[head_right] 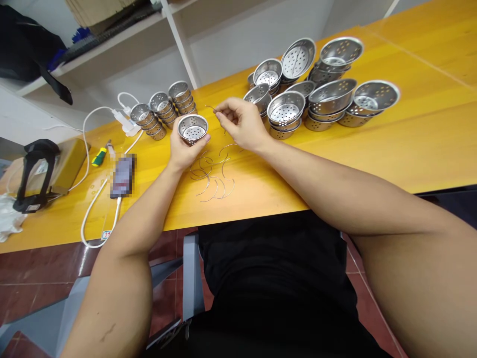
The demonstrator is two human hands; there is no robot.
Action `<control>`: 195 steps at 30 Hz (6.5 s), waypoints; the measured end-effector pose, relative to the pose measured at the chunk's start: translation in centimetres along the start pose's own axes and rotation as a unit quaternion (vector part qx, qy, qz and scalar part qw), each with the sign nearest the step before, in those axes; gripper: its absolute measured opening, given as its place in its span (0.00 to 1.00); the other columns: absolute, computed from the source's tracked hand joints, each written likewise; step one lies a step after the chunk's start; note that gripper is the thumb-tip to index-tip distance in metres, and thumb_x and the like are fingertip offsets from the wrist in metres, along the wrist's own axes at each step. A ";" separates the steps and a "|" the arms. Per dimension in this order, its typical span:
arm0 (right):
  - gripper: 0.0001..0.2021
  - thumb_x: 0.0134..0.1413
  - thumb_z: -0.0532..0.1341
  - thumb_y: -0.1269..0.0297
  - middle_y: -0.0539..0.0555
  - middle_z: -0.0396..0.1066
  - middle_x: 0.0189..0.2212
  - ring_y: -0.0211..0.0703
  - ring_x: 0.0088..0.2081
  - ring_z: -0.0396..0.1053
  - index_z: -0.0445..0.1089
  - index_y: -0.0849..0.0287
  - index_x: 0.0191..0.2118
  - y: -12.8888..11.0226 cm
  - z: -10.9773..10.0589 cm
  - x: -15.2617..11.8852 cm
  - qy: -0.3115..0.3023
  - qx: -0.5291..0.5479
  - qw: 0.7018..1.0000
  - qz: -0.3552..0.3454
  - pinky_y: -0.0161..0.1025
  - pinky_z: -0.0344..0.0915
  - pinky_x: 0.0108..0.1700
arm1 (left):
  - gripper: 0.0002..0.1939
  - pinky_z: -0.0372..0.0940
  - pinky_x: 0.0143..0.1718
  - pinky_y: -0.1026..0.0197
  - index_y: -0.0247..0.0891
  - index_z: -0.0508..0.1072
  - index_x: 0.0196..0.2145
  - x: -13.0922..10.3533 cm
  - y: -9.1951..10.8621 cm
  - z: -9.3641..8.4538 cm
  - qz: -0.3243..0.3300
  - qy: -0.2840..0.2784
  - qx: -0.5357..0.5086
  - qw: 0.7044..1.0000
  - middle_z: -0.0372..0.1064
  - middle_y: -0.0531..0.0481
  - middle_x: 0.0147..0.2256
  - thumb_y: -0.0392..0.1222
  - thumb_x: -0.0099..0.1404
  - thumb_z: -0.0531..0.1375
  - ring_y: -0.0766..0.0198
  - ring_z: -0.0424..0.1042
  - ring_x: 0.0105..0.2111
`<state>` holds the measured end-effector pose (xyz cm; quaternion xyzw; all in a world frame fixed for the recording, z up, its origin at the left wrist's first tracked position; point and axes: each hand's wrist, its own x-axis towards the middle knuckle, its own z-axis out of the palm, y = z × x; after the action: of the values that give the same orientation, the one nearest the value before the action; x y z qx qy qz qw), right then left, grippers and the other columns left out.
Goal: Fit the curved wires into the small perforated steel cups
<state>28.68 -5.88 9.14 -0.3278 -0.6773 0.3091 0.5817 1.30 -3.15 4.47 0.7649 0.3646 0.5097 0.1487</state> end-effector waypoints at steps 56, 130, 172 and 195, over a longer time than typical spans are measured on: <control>0.40 0.53 0.90 0.20 0.48 0.73 0.24 0.40 0.24 0.63 0.76 0.51 0.39 -3.1 0.4 0.3 -0.179 0.125 0.971 0.094 0.39 0.55 0.23 | 0.49 0.78 0.84 0.34 0.50 0.67 0.78 -0.8 0.2 0.9 0.010 -0.134 -0.050 0.990 0.80 0.37 0.71 0.82 0.77 0.74 0.40 0.85 0.74; 0.29 0.77 0.78 0.39 0.71 0.84 0.70 0.76 0.60 0.86 0.89 0.57 0.68 -6.0 -3.2 -0.6 -0.404 -0.382 0.831 0.024 0.63 0.79 0.62 | 0.63 0.78 0.81 0.27 0.51 0.63 0.63 1.0 -2.4 -2.5 -0.178 0.032 0.052 0.982 0.80 0.44 0.62 0.75 0.49 0.95 0.43 0.88 0.63; 0.27 0.85 0.73 0.42 0.72 0.84 0.64 0.74 0.65 0.77 0.89 0.60 0.69 -2.3 2.7 -2.9 -0.440 -0.264 0.847 -0.141 0.66 0.73 0.71 | 0.55 0.74 0.88 0.30 0.52 0.58 0.71 0.6 -3.1 -1.9 -0.144 0.020 0.026 0.989 0.73 0.37 0.73 0.48 0.63 0.90 0.40 0.82 0.76; 0.18 0.85 0.58 0.75 0.72 0.86 0.57 0.64 0.56 0.82 0.88 0.66 0.59 -5.4 3.7 -2.7 -0.426 -0.401 0.806 -0.086 0.51 0.72 0.58 | 0.58 0.75 0.87 0.31 0.52 0.59 0.75 0.4 -4.7 -2.1 -0.116 -0.004 0.044 0.992 0.73 0.37 0.75 0.56 0.64 0.91 0.40 0.83 0.76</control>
<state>24.82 -11.36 11.41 -0.3075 -0.9462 0.0671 0.0755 -2.35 0.08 2.89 0.7253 0.4726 0.4693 0.1744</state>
